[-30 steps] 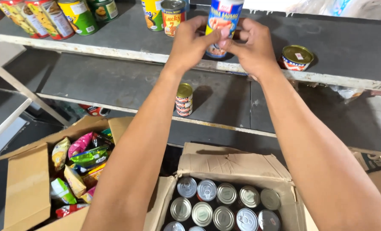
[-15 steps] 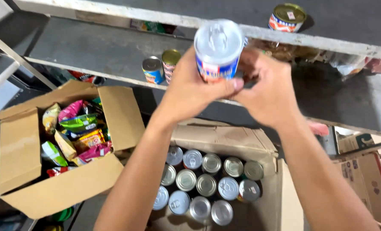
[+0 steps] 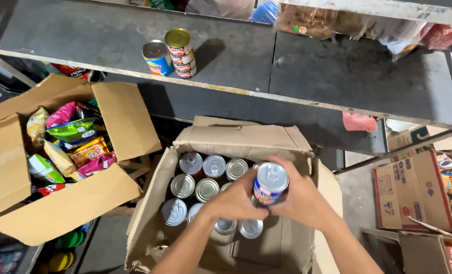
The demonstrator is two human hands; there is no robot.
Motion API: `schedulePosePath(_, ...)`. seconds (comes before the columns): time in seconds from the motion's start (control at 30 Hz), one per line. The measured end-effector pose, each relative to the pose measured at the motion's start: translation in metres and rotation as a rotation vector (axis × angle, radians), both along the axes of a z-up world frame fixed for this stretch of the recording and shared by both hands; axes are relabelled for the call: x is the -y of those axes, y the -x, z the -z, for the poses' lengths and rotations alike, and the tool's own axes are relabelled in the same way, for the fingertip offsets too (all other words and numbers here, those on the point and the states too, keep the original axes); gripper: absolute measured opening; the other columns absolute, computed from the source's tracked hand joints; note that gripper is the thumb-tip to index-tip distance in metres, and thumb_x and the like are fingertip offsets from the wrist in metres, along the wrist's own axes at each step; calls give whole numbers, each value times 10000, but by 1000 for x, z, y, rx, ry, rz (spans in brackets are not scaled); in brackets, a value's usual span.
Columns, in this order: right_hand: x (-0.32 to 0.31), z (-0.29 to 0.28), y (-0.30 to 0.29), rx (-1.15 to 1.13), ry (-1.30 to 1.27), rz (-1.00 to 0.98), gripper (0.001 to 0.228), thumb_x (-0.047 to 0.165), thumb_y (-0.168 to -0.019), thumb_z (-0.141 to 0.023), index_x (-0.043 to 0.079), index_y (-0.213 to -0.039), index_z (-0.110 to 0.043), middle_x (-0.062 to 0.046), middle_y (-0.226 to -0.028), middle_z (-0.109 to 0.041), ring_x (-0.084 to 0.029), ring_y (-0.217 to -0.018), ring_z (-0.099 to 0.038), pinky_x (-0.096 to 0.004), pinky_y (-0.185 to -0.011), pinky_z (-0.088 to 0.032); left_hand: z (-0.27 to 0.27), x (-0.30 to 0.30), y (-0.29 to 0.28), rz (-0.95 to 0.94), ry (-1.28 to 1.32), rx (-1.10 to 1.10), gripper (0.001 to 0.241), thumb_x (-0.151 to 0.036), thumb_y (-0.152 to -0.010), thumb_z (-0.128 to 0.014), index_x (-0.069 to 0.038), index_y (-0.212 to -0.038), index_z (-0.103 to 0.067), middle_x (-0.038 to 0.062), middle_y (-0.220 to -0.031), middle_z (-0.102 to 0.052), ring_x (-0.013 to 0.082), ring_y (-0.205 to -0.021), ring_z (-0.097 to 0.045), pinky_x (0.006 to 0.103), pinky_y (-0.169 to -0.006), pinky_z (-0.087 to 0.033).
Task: Organize and stock various canned goods and snacks from boxes onto store shelves.
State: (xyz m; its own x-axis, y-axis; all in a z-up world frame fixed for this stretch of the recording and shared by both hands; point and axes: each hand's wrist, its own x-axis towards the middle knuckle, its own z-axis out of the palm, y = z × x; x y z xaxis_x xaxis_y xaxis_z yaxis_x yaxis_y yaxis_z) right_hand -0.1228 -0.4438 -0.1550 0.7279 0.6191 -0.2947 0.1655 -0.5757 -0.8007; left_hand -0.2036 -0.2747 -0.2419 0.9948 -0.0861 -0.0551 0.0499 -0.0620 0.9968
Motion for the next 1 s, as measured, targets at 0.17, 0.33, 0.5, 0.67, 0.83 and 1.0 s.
schedulePosePath(0.17, 25, 34, 6, -162, -19, -68, 1158, 56, -523, -917, 228, -1523, -360, -94, -1064, -786, -200, -957, -790, -348, -846, -632, 30, 18, 15, 80, 31, -18, 954, -193, -576, -825, -11, -1447, -480, 118, -1340, -629, 223, -1249, -607, 341, -1104, -461)
schedulePosePath(0.33, 22, 32, 17, -29, 35, -129, 1157, 92, -581, -927, 231, -1553, -315, -126, -1019, -798, -234, -945, -777, -358, -869, -578, 37, 21, 26, 2, 42, -3, 954, -190, -550, -829, -24, -1434, -509, 100, -1341, -645, 206, -1248, -609, 337, -1098, -472)
schedulePosePath(0.5, -4, 9, 21, -60, -82, -97, 1203, 98, -555, -917, 251, -1558, -270, -99, -1052, -789, -255, -957, -801, -357, -851, -600, -9, -2, 39, -135, -95, -24, 749, -159, -588, -866, -7, -1276, -615, 101, -1185, -712, 203, -1101, -688, 361, -975, -561)
schedulePosePath(0.67, -28, -14, 22, 49, -217, -185, 1136, 127, -592, -929, 204, -1549, -320, -101, -1080, -794, -225, -997, -794, -353, -867, -598, -50, -18, 51, -341, -17, -13, 775, -139, -570, -884, -47, -1275, -576, 53, -1157, -698, 148, -1074, -667, 342, -910, -568)
schedulePosePath(0.83, -63, -27, 10, 418, -579, -209, 927, 114, -694, -928, 73, -1455, -401, -145, -1321, -605, -251, -1142, -682, -373, -917, -595, -67, -50, 34, -541, 73, 274, 744, -122, -630, -901, -45, -1272, -534, 75, -1118, -687, 162, -1053, -651, 330, -941, -537)
schedulePosePath(1.0, -106, -98, -24, 661, -749, -143, 886, 64, -722, -888, 51, -1458, -395, -163, -1336, -567, -227, -1166, -639, -372, -946, -578, -149, -76, -4, -627, 64, 465, 564, -101, -737, -870, 1, -1201, -567, 68, -1062, -697, 150, -972, -689, 312, -831, -620)
